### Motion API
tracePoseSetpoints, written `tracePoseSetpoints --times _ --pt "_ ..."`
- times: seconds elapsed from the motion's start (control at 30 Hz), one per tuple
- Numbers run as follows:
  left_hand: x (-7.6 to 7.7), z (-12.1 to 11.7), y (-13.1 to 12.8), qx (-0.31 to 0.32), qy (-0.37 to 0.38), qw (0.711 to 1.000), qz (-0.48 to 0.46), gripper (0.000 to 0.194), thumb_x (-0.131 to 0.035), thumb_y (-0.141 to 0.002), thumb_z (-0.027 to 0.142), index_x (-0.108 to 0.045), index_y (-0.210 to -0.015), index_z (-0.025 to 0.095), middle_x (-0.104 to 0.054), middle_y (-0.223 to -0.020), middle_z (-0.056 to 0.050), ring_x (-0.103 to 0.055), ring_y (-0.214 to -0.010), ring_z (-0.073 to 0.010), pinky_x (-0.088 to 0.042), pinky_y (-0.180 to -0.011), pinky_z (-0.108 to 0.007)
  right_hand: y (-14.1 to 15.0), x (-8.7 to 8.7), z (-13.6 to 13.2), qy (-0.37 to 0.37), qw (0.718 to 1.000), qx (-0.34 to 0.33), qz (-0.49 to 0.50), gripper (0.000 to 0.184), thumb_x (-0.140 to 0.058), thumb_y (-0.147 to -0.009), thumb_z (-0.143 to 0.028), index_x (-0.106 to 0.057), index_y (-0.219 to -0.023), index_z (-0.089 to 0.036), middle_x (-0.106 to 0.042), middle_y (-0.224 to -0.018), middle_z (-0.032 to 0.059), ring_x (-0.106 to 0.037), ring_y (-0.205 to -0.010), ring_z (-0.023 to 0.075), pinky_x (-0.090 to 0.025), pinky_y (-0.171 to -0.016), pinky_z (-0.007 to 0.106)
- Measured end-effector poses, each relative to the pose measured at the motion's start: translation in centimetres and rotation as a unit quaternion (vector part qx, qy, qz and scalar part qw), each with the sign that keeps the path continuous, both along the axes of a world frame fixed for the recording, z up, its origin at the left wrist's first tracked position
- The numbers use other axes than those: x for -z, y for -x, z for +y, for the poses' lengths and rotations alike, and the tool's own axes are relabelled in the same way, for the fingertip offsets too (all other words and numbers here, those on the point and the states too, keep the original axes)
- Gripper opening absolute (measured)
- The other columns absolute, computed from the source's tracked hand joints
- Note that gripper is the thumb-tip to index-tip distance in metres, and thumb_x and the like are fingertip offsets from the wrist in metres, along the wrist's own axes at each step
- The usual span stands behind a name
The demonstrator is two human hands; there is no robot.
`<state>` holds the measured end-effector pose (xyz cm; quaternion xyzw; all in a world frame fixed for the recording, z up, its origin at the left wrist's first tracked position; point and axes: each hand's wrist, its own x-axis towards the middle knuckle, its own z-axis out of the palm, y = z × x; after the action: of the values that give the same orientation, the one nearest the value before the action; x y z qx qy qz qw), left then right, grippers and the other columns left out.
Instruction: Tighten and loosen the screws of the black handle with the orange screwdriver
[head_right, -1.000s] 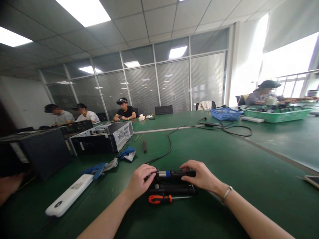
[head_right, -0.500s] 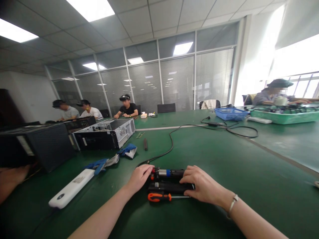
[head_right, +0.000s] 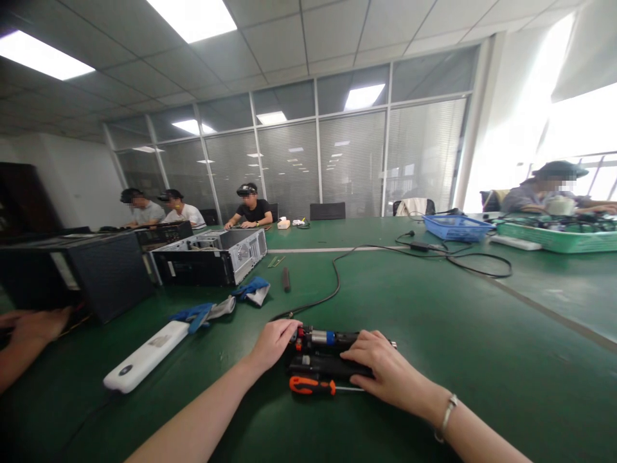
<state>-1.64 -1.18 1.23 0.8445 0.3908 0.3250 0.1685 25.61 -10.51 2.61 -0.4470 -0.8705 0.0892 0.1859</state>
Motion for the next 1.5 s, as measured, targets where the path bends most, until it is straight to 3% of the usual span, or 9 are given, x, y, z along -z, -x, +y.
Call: tracePoseSetpoints --times 0.13,0.33,0.5,0.73,1.03,1.5 --pt "0.0 0.0 0.1 -0.006 0.024 0.999 -0.041 0.043 -0.03 -0.099 0.038 -0.066 -0.114 0.019 -0.072 -0.107 -0.005 -0.065 -0.101 -0.0211 -0.047 -0.09 -0.03 -0.7 0.8 0.4 0.0 0.999 0.002 0.032 0.037 -0.058 -0.087 -0.037 -0.059 -0.123 -0.031 -0.063 -0.118 0.0053 -0.05 -0.112 0.0276 -0.035 -0.102 0.05" --pt "0.0 0.0 0.0 -0.008 0.046 0.997 -0.058 0.047 -0.028 -0.099 0.042 -0.063 -0.117 0.018 -0.072 -0.105 -0.006 -0.065 -0.1 -0.0219 -0.047 -0.091 -0.032 -1.3 0.8 0.9 -0.001 0.991 -0.002 0.133 0.032 -0.059 -0.086 -0.035 -0.063 -0.117 -0.027 -0.062 -0.112 0.0072 -0.055 -0.103 0.0234 -0.048 -0.09 0.038" --pt "0.0 0.0 0.1 -0.009 0.051 0.995 -0.085 0.048 -0.027 -0.099 0.044 -0.064 -0.116 0.019 -0.071 -0.108 -0.005 -0.064 -0.103 -0.0219 -0.047 -0.093 -0.032 -1.4 1.3 2.0 -0.06 0.982 0.048 0.171 0.033 -0.055 -0.089 -0.035 -0.062 -0.119 -0.024 -0.062 -0.113 0.0091 -0.053 -0.104 0.0249 -0.049 -0.09 0.041" --pt "-0.1 -0.3 0.1 -0.018 0.054 0.994 -0.094 0.051 -0.021 -0.099 0.047 -0.057 -0.126 0.022 -0.065 -0.121 -0.003 -0.058 -0.115 -0.0217 -0.042 -0.101 -0.035 -1.1 2.7 3.6 -0.089 0.982 0.072 0.149 0.035 -0.051 -0.091 -0.037 -0.06 -0.122 -0.025 -0.061 -0.116 0.0089 -0.051 -0.106 0.0258 -0.048 -0.091 0.045" --pt "0.2 0.0 0.1 -0.016 0.073 0.994 -0.085 0.051 -0.02 -0.1 0.047 -0.053 -0.129 0.021 -0.071 -0.108 -0.005 -0.062 -0.108 -0.0212 -0.043 -0.099 -0.036 0.6 1.6 3.6 -0.102 0.99 0.043 0.088 0.035 -0.046 -0.094 -0.034 -0.057 -0.127 -0.028 -0.061 -0.119 0.0077 -0.049 -0.106 0.0262 -0.046 -0.092 0.048" --pt "-0.4 0.0 0.3 -0.006 0.069 0.996 -0.064 0.047 -0.027 -0.098 0.046 -0.056 -0.127 0.022 -0.069 -0.112 -0.006 -0.061 -0.109 -0.0225 -0.043 -0.098 -0.035 1.0 1.1 3.4 -0.103 0.992 0.033 0.072 0.036 -0.046 -0.094 -0.034 -0.056 -0.127 -0.027 -0.061 -0.117 0.0081 -0.05 -0.104 0.026 -0.048 -0.09 0.045"
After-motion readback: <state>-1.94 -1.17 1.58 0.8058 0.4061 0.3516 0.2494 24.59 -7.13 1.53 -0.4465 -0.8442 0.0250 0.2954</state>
